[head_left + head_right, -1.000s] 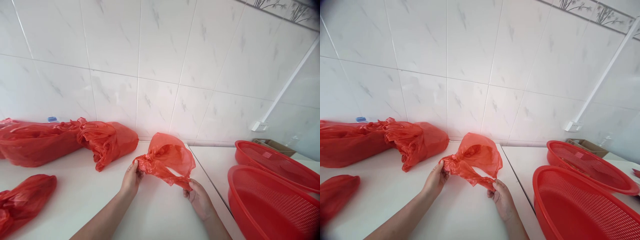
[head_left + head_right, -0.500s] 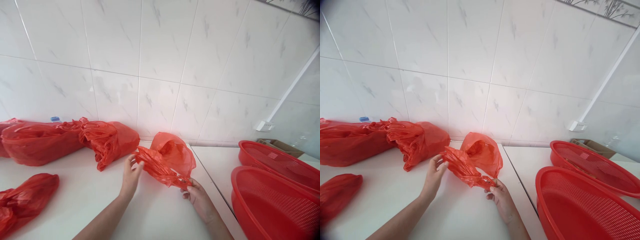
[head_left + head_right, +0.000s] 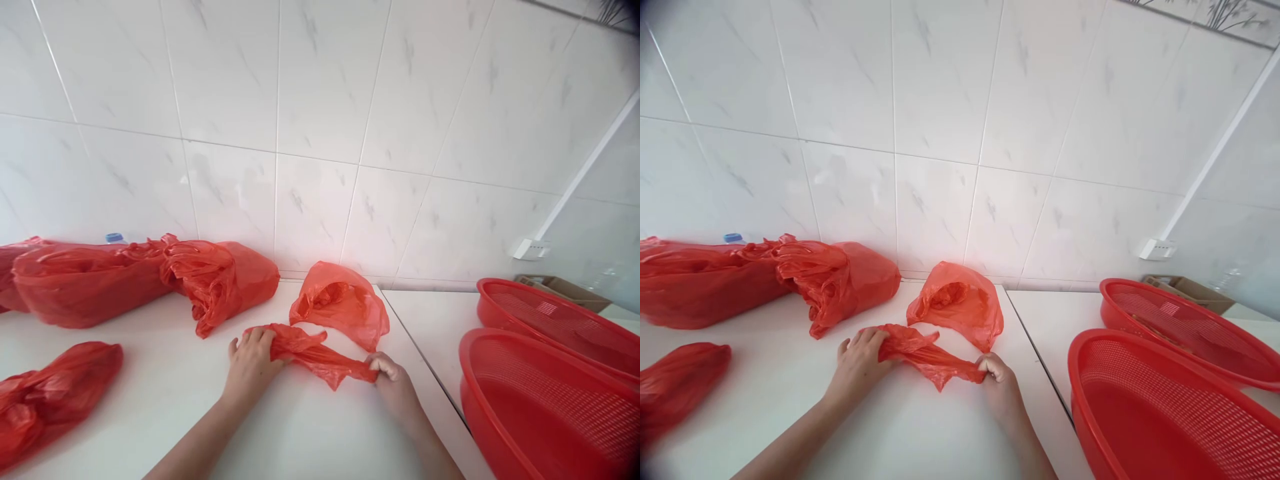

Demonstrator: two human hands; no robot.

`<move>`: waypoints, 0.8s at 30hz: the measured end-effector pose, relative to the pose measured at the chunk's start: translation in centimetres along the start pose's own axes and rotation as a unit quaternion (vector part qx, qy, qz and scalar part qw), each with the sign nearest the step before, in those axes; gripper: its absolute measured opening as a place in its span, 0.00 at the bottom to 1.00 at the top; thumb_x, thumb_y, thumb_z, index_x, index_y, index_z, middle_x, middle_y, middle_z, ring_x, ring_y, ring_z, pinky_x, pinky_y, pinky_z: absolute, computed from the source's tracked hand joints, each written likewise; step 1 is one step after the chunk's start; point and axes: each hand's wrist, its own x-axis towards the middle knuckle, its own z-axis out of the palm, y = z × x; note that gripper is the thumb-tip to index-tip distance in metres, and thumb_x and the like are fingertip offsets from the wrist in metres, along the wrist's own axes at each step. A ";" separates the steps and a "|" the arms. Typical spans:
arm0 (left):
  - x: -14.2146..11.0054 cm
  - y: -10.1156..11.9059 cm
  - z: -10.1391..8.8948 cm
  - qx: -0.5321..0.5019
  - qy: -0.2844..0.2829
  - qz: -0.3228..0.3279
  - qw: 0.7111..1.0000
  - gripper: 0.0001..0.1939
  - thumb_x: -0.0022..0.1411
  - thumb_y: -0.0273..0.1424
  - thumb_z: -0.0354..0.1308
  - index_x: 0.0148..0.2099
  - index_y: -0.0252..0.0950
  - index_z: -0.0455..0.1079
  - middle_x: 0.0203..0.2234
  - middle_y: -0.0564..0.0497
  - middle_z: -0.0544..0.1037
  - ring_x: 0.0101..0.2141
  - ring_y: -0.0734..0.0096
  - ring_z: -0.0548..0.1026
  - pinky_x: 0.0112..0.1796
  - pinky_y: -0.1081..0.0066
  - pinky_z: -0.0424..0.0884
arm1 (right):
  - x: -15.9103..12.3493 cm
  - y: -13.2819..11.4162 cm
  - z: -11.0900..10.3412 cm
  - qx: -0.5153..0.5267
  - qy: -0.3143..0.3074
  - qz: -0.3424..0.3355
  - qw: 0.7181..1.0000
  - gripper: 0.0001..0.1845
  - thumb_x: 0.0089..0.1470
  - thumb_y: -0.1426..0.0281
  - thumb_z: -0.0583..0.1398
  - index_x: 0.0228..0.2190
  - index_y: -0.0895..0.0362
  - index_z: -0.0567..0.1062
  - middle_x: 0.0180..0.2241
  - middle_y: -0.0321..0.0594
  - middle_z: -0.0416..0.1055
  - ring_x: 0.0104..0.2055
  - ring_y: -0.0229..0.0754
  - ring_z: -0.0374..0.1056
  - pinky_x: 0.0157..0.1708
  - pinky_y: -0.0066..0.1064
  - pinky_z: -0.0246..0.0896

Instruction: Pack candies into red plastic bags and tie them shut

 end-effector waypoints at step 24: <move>3.7 0.4 -17.0 -0.474 0.332 -0.047 0.814 0.24 0.58 0.46 0.50 0.53 0.40 0.58 0.49 0.48 0.69 0.44 0.66 0.70 0.43 0.62 0.68 | -3.2 -3.8 5.8 -0.311 -0.077 -0.128 0.939 0.13 0.55 0.78 0.49 0.30 0.55 0.72 0.31 0.39 0.68 0.30 0.40 0.65 0.30 0.30 0.59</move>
